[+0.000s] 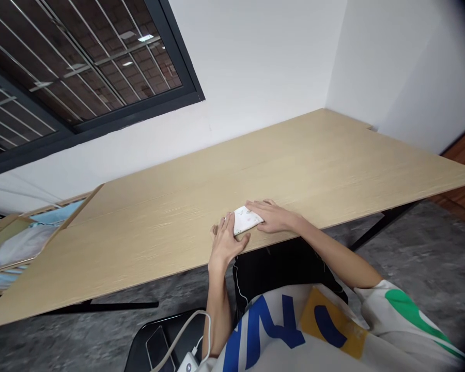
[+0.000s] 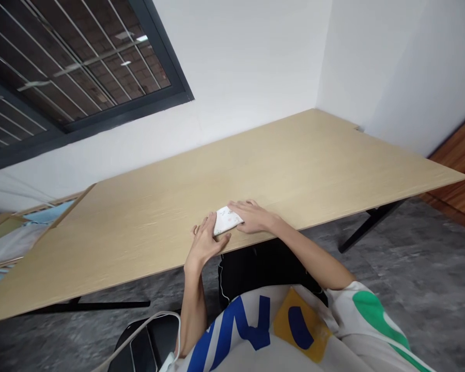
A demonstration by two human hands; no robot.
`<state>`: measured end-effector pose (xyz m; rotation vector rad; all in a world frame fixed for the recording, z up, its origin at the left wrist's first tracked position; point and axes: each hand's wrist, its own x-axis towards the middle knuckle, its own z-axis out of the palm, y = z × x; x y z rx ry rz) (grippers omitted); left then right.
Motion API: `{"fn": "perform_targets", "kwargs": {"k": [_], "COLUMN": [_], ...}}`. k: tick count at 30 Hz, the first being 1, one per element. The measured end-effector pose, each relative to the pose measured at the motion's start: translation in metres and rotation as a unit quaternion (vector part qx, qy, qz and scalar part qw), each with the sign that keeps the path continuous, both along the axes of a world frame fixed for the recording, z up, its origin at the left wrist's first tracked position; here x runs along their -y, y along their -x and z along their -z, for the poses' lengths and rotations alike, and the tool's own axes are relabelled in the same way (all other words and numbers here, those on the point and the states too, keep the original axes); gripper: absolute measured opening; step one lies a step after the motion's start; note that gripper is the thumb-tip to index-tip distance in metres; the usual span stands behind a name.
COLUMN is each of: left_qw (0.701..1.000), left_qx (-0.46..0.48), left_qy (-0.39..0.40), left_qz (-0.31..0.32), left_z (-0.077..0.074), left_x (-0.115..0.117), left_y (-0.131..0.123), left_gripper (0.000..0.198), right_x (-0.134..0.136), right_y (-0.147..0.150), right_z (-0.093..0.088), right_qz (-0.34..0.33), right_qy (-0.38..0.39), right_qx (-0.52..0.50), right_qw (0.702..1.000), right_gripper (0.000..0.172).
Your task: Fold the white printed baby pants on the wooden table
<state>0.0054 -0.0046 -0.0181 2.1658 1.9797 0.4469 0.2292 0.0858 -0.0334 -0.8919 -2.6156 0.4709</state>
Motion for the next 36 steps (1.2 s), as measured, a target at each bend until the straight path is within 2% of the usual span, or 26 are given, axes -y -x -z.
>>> {"fn": "perform_targets", "kwargs": {"k": [3, 6, 8, 10, 13, 15, 17, 19, 21, 24, 27, 29, 32, 34, 36], "left_qw": [1.0, 0.996, 0.988, 0.977, 0.961, 0.953, 0.952, 0.958, 0.963, 0.973, 0.984, 0.988, 0.99, 0.988, 0.987], "left_qx": [0.02, 0.039, 0.049, 0.07, 0.151, 0.203, 0.215, 0.175, 0.112, 0.058, 0.035, 0.008, -0.034, -0.05, -0.059], "left_qy": [-0.016, -0.081, -0.142, -0.188, -0.208, -0.2, -0.185, -0.185, -0.199, -0.198, -0.168, -0.148, -0.132, -0.134, -0.137], "left_qz": [-0.014, -0.022, -0.041, -0.073, -0.103, -0.107, -0.114, -0.131, -0.143, -0.102, -0.053, -0.043, -0.041, -0.051, -0.056], "left_z": [0.0, 0.002, 0.001, -0.001, -0.004, -0.004, -0.002, 0.003, 0.007, 0.014, 0.019, 0.022, 0.026, 0.027, 0.028], "left_x": [-0.006, -0.009, -0.005, 0.003, 0.017, 0.025, 0.03, 0.033, 0.034, 0.034, 0.036, 0.037, 0.038, 0.038, 0.038], "left_y": [0.001, 0.002, 0.002, 0.002, 0.0, -0.002, -0.006, -0.011, -0.017, -0.026, -0.035, -0.04, -0.045, -0.047, -0.046], "left_gripper": [0.069, 0.046, 0.032, 0.024, 0.031, 0.043, 0.048, 0.047, 0.045, 0.044, 0.046, 0.046, 0.038, 0.034, 0.032], "right_x": [-0.008, -0.013, -0.013, -0.013, -0.016, -0.023, -0.034, -0.048, -0.059, -0.063, -0.048, -0.033, -0.016, -0.013, -0.018], "right_y": [0.002, 0.002, 0.002, 0.003, 0.008, 0.015, 0.023, 0.034, 0.044, 0.056, 0.06, 0.06, 0.062, 0.064, 0.065], "right_z": [-0.006, -0.014, -0.02, -0.027, -0.039, -0.046, -0.049, -0.047, -0.042, -0.034, -0.033, -0.033, -0.026, -0.016, -0.006], "right_qz": [0.001, 0.01, 0.029, 0.048, 0.071, 0.08, 0.076, 0.075, 0.095, 0.124, 0.058, -0.033, -0.154, -0.186, -0.183], "right_qy": [-0.017, -0.008, 0.037, 0.1, 0.166, 0.187, 0.207, 0.218, 0.196, 0.116, 0.052, 0.02, -0.015, -0.027, -0.029], "right_qx": [-0.011, -0.048, -0.099, -0.172, -0.265, -0.278, -0.255, -0.231, -0.23, -0.232, -0.187, -0.149, -0.104, -0.082, -0.054], "right_qw": [1.0, 0.999, 0.994, 0.979, 0.947, 0.939, 0.941, 0.945, 0.949, 0.958, 0.979, 0.988, 0.982, 0.979, 0.981], "right_gripper": [0.071, 0.051, 0.039, 0.035, 0.047, 0.053, 0.057, 0.059, 0.058, 0.054, 0.057, 0.06, 0.06, 0.06, 0.059]}}
